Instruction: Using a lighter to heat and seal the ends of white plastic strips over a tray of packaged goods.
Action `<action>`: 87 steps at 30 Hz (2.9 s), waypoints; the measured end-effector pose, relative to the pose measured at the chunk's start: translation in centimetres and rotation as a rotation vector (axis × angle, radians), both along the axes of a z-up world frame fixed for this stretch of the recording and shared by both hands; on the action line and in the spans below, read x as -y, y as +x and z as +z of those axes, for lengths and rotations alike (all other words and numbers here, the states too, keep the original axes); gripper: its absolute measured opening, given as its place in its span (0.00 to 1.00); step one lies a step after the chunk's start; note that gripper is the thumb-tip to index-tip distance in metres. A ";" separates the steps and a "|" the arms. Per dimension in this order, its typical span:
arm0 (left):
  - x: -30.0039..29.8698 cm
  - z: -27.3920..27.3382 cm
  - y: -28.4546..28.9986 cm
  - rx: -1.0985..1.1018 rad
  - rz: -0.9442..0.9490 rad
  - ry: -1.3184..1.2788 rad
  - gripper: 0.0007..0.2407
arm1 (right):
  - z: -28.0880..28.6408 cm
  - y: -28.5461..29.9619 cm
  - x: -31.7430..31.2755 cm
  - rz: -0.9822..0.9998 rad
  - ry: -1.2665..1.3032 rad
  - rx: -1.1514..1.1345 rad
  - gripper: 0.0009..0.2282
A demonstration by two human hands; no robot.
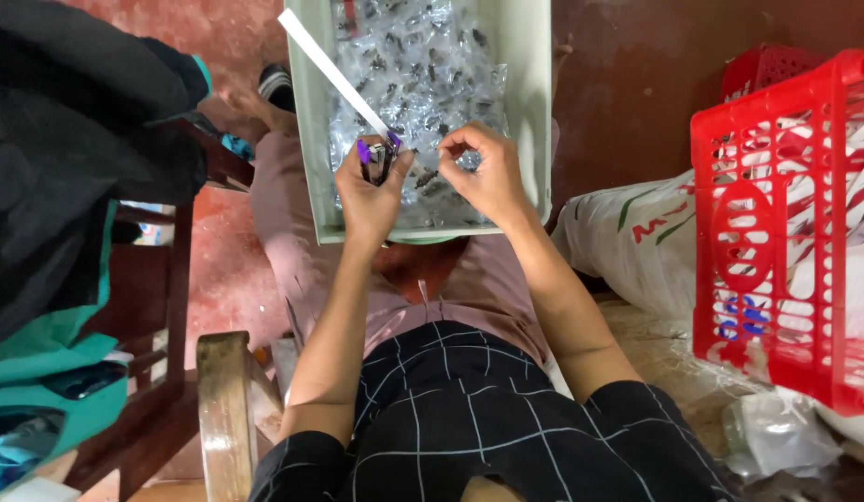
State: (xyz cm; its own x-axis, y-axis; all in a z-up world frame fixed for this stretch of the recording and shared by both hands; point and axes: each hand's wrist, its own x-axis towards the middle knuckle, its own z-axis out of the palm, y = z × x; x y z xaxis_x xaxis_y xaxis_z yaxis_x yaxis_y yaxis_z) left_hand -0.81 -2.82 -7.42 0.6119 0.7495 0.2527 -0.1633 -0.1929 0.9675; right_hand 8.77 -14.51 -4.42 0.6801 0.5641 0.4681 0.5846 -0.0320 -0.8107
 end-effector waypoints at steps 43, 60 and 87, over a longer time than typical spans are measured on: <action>-0.1 -0.8 -1.1 -0.019 -0.144 -0.181 0.06 | 1.3 -1.0 0.5 0.244 -0.204 -0.220 0.03; 0.5 0.3 -1.1 -0.283 -0.243 -0.178 0.09 | 0.2 -0.2 0.4 0.069 -0.117 -0.015 0.04; 0.6 0.7 -0.9 -0.259 -0.263 0.072 0.12 | -0.2 -0.2 0.0 0.081 -0.177 0.245 0.03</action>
